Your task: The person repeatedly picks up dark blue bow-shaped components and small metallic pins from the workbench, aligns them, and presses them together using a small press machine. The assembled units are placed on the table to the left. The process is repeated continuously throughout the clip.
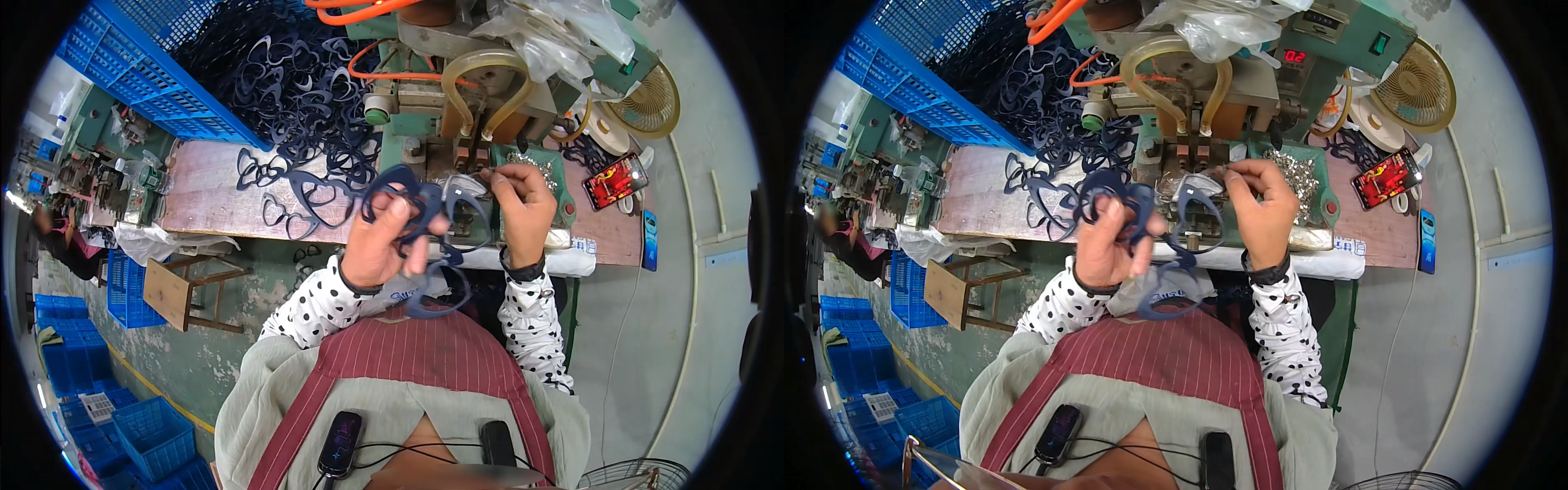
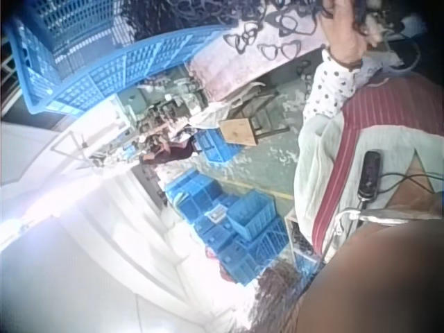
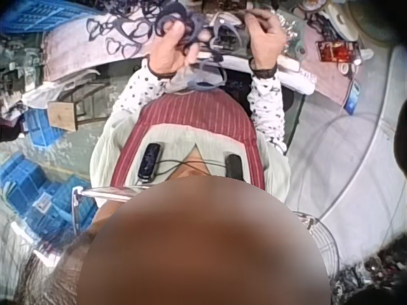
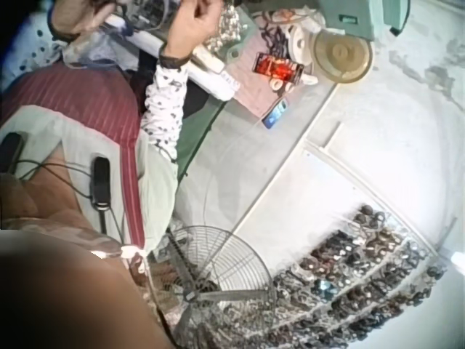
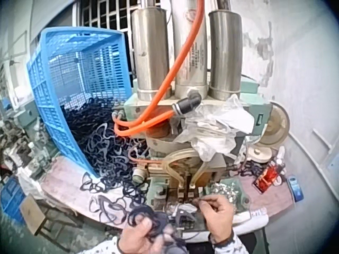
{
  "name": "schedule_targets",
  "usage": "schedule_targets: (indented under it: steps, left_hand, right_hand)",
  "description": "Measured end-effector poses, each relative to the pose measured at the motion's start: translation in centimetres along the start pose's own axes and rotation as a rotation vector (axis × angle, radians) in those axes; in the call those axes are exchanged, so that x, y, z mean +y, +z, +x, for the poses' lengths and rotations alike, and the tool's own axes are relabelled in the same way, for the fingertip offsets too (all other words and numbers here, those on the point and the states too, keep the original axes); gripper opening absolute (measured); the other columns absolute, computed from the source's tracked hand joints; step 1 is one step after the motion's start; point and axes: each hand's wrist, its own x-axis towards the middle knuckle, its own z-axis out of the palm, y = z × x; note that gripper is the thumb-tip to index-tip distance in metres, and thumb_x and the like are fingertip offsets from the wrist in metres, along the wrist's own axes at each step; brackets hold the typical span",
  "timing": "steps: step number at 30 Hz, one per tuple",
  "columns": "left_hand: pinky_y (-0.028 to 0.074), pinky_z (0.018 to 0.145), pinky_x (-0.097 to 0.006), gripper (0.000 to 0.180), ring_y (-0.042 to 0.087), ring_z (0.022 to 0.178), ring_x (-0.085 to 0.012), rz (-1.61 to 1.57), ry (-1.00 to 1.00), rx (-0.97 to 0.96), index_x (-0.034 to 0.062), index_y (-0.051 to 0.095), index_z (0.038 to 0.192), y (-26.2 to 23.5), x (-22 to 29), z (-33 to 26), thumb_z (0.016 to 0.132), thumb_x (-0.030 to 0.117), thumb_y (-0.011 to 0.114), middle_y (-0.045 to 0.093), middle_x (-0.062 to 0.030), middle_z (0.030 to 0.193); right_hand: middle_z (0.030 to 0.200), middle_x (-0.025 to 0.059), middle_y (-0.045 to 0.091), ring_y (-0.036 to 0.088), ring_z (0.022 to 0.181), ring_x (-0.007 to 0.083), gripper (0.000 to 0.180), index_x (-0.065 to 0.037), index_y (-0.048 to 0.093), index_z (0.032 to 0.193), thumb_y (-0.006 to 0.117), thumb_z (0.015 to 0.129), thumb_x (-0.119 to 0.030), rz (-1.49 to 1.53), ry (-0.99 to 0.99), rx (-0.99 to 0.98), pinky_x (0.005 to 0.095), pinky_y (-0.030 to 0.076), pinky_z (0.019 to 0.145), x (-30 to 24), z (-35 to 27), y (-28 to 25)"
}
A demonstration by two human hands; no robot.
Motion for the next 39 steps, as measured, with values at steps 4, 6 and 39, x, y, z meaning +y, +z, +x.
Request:
schedule_targets:
  steps: [4, 6, 39]
  left_hand:
    - [0.028, 0.034, -0.018, 0.044, 0.034, 0.034, -0.0068, 0.433, 0.121, 0.059, 0.0013, 0.045, 0.126, 0.0, 3.0, 1.1, 0.099, 0.036, 0.046, 0.065, -0.0187, 0.074]
    - [0.028, 0.036, -0.018, 0.055, 0.034, 0.037, -0.0051, 0.502, 0.181, 0.044, 0.0021, 0.049, 0.125, 0.3, 4.3, 2.4, 0.094, 0.048, 0.052, 0.066, -0.0185, 0.079]
    - [0.036, 0.046, -0.018, 0.039, 0.043, 0.059, -0.0028, 0.507, -0.788, -0.478, 0.0031, 0.055, 0.121, 1.0, 1.1, 0.8, 0.1, 0.035, 0.047, 0.054, 0.0012, 0.086]
  right_hand:
    - [0.089, 0.0098, 0.069, 0.065, 0.082, 0.0127, 0.009, 0.004, 0.06, 0.096, 0.06, 0.089, -0.002, -0.013, -0.141, 0.047, 0.024, 0.05, 0.075, 0.1, -0.4, 0.8]
    - [0.087, 0.0081, 0.067, 0.063, 0.082, 0.0161, 0.007, 0.001, 0.062, 0.094, 0.062, 0.087, -0.002, -0.118, -0.188, 0.063, 0.0271, 0.048, 0.075, 1.5, -0.5, 0.7]
    - [0.082, 0.003, 0.063, 0.058, 0.076, 0.01, 0.014, 0.001, 0.063, 0.097, 0.067, 0.085, -0.004, -0.113, -0.216, 0.092, 0.0238, 0.047, 0.069, -0.4, -0.6, -0.5]
